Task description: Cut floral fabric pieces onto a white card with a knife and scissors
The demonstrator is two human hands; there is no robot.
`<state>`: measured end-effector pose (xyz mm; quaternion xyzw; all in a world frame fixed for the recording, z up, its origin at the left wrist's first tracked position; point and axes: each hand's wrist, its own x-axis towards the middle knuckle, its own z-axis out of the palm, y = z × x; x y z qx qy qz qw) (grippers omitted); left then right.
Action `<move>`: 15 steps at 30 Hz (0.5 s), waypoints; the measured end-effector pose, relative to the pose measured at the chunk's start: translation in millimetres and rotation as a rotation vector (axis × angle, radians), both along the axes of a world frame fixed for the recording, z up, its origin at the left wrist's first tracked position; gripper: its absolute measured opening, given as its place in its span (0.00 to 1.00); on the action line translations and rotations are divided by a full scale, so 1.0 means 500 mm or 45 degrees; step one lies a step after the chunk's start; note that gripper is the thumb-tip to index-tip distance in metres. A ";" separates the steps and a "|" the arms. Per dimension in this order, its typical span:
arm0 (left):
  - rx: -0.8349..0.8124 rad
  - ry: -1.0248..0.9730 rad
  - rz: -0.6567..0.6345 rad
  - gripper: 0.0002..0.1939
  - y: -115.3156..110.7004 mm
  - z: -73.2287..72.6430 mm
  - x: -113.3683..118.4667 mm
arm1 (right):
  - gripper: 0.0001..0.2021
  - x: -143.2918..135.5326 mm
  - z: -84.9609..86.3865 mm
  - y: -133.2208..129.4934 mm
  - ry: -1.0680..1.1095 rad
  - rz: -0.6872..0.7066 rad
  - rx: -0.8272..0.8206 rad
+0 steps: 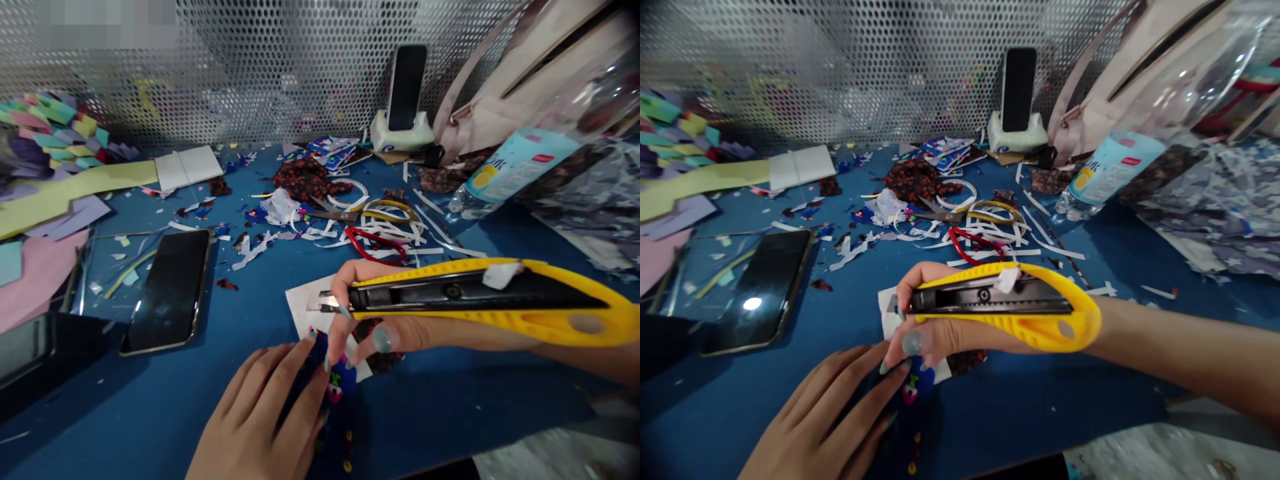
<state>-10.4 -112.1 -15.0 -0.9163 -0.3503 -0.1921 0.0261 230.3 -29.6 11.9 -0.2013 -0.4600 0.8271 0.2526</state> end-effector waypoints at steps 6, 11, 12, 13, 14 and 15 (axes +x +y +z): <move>-0.012 0.055 -0.035 0.20 -0.001 -0.008 -0.012 | 0.16 0.003 0.003 0.014 -0.090 0.069 0.106; 0.026 0.059 0.009 0.18 -0.001 -0.008 -0.004 | 0.16 0.009 -0.004 0.019 -0.078 0.048 0.151; 0.037 0.054 0.018 0.18 -0.002 -0.008 -0.002 | 0.16 0.011 -0.005 0.019 -0.057 0.053 0.150; 0.037 0.052 0.029 0.18 -0.004 -0.008 -0.001 | 0.16 0.015 -0.004 0.018 -0.047 0.066 0.142; 0.031 0.050 0.044 0.17 -0.006 -0.007 0.001 | 0.15 0.019 -0.002 0.017 -0.052 0.088 0.139; 0.020 0.046 0.064 0.17 -0.009 -0.006 0.003 | 0.15 0.024 0.001 0.016 -0.074 0.119 0.136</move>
